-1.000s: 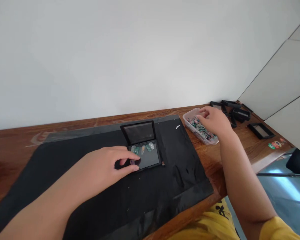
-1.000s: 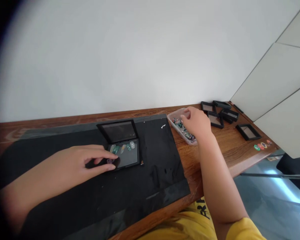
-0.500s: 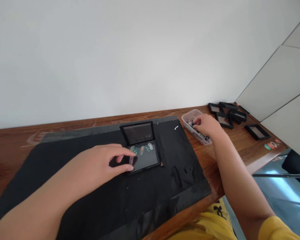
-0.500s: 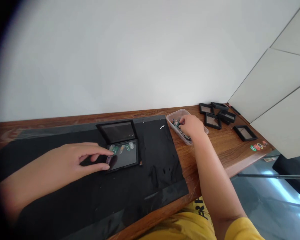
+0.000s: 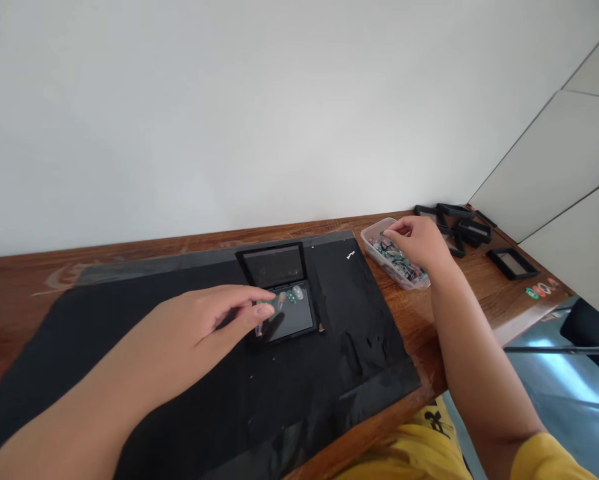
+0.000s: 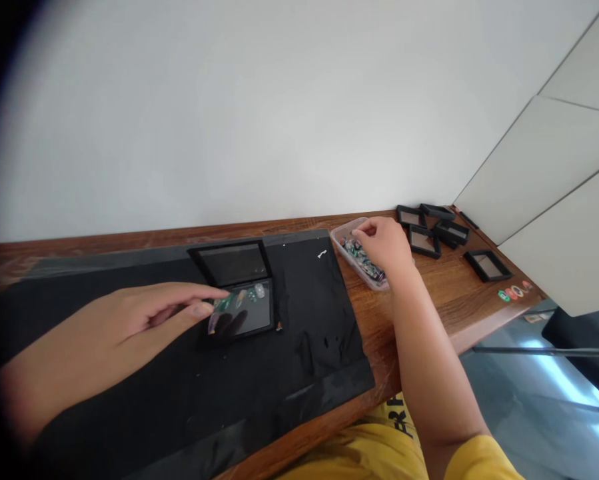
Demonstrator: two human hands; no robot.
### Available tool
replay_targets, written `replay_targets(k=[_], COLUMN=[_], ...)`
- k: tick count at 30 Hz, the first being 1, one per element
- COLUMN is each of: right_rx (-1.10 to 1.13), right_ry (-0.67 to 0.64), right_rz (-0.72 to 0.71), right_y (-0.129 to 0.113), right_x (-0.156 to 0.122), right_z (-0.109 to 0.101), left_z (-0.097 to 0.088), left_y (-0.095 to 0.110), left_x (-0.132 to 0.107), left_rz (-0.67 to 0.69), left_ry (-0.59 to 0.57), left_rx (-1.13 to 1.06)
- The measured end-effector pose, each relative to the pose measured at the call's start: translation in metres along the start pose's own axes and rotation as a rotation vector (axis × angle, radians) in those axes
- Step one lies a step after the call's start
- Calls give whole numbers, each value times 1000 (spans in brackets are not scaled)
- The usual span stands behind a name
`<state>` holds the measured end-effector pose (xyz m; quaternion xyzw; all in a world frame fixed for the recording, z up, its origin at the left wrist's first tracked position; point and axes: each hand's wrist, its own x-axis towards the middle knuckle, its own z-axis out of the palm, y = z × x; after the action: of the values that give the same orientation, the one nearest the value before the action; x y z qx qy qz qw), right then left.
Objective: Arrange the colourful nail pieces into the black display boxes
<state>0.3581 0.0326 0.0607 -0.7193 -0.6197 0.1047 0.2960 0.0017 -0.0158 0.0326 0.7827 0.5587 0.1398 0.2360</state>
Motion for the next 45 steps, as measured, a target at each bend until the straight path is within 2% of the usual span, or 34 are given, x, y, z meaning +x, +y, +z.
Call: replay_targets(k=[3, 7, 11, 17, 21, 25, 36, 45], right_rx=[299, 604, 746, 942, 969, 955, 978, 1050], right_ry=[-107, -388, -687, -913, -939, -941, -989, -936], right_rz=[-91, -179, -183, -146, -133, -127, -93, -90], right_y=[-10, -31, -48, -60, -60, -58, -59, -59], right_x=[-7, -25, -43, -54, -54, -52, -54, -52], right_z=[6, 24, 36, 42, 46, 47, 49, 54], left_z=[4, 15, 24, 29, 28, 27, 26, 37], left_y=[6, 14, 20, 27, 31, 35, 44, 50], left_x=[-1, -1, -1, -1, -1, -2, -6, -6], left_rz=[109, 304, 367, 514, 612, 628, 299, 137], left_ry=[49, 182, 309, 436, 416, 426, 369, 317], left_rx=[-22, -51, -80, -127, -179, -233, -489, -730])
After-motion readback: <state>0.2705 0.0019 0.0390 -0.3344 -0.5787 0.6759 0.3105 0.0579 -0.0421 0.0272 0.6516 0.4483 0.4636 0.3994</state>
